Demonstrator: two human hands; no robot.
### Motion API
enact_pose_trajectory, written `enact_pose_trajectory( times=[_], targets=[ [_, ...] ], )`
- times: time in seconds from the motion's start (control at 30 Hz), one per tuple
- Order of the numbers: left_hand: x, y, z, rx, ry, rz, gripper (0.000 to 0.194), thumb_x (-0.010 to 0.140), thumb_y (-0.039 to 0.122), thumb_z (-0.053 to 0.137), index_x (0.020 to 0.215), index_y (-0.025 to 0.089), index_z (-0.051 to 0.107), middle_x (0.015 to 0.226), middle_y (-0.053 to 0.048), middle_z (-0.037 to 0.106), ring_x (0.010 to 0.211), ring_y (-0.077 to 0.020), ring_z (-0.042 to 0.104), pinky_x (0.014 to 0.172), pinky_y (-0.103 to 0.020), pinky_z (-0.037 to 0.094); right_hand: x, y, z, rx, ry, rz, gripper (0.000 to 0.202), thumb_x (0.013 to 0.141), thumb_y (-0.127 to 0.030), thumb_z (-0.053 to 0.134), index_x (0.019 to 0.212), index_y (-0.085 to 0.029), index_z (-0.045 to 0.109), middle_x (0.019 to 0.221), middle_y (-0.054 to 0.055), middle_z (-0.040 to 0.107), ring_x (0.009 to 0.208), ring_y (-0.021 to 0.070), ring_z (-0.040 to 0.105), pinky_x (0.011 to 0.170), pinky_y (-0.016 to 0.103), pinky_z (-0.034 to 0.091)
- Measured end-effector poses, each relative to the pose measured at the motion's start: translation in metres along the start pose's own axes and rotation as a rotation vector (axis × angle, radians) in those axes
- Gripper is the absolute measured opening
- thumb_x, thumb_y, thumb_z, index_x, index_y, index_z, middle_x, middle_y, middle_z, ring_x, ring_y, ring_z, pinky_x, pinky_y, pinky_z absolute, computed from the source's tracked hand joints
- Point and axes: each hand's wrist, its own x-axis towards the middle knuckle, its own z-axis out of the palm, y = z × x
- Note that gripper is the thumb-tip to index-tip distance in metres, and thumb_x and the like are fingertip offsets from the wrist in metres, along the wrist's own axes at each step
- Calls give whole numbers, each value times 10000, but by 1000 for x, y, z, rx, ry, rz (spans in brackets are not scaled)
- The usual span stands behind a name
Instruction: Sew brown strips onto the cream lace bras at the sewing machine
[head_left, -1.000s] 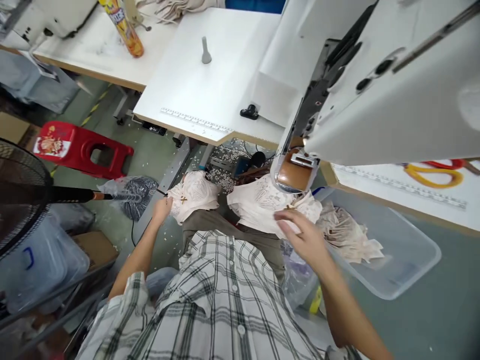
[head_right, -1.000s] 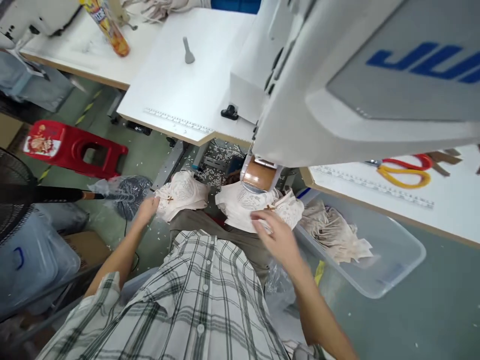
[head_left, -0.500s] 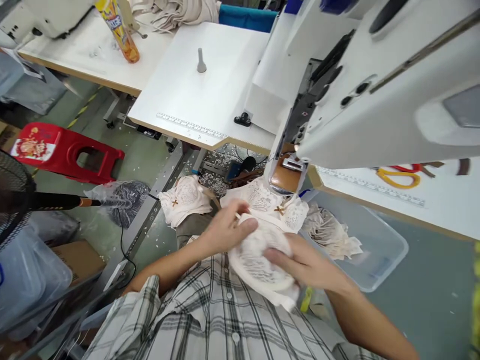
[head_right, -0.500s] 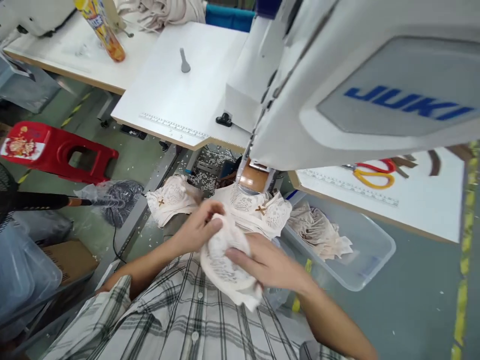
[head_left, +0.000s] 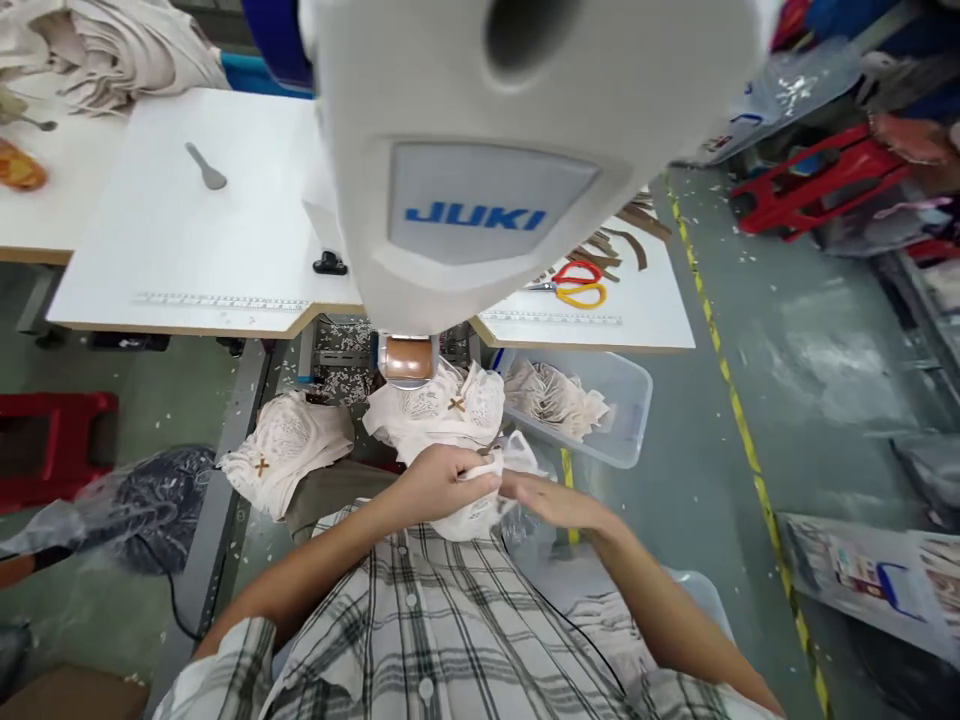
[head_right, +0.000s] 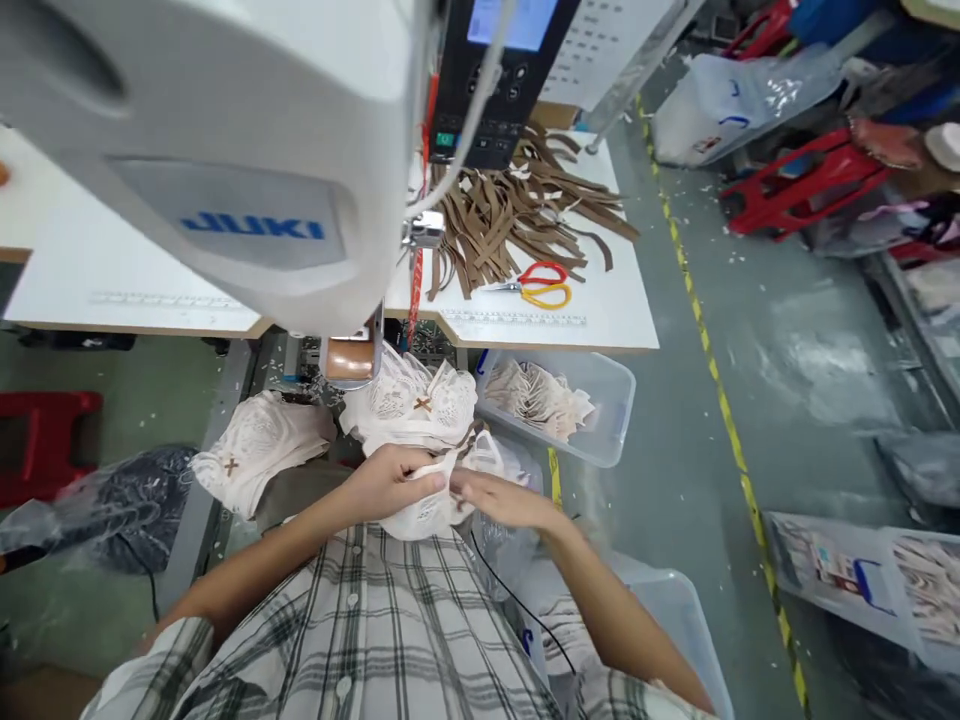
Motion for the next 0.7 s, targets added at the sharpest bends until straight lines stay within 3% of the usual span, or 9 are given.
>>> enact_pose_trajectory(
  times=[0.07,0.17,0.23,0.3,0.43,0.5,0.6,0.7],
  targets=[
    [-3,-4,1,24,-2,-28,392,904,395,550,601,173,437,602,40,398,603,-101,387,555,-232,273,20,22,18,231,-23,31,703,845,-823,380,1038,-215,675,932,102,708,933,244,678,945,443,542],
    [-9,-2,-2,54,-21,-41,396,928,420,531,627,171,467,621,38,409,611,-102,389,563,-231,278,39,32,37,521,6,67,906,751,-935,293,1122,-183,634,1005,126,701,983,242,677,861,411,565],
    [-12,0,-3,95,-51,-48,426,941,446,515,619,172,462,599,44,373,582,-96,356,551,-236,262,44,28,39,678,58,89,874,736,-924,378,1093,-168,632,971,122,702,938,237,688,765,376,580],
    [-15,-1,-5,191,-77,-60,432,950,453,504,619,177,467,577,48,360,553,-97,341,539,-251,242,45,20,34,764,151,107,688,780,-809,533,1044,-182,637,961,97,701,925,220,688,758,348,578],
    [-21,-10,-15,526,-103,-34,335,979,354,449,704,196,559,658,5,549,629,-148,482,603,-290,320,35,10,2,859,429,124,349,919,-577,544,958,-236,611,809,1,652,788,138,661,730,272,557],
    [-27,-16,-27,638,-118,-27,333,980,295,425,704,203,588,707,-25,614,680,-175,531,656,-314,359,24,12,-21,879,549,126,307,910,-548,565,900,-243,594,618,-59,508,606,106,579,626,232,527],
    [-40,-27,-49,740,-112,-72,321,965,275,444,720,211,642,718,-35,652,711,-194,569,695,-331,394,5,23,-58,888,692,117,302,852,-530,640,797,-246,551,531,-110,292,442,69,386,556,216,495],
    [-54,-40,-74,854,-63,-114,299,953,310,466,773,226,690,859,-59,706,855,-236,608,812,-379,441,-13,37,-86,867,877,113,373,800,-527,697,722,-234,481,543,-124,279,394,35,213,464,192,439]
  ],
)
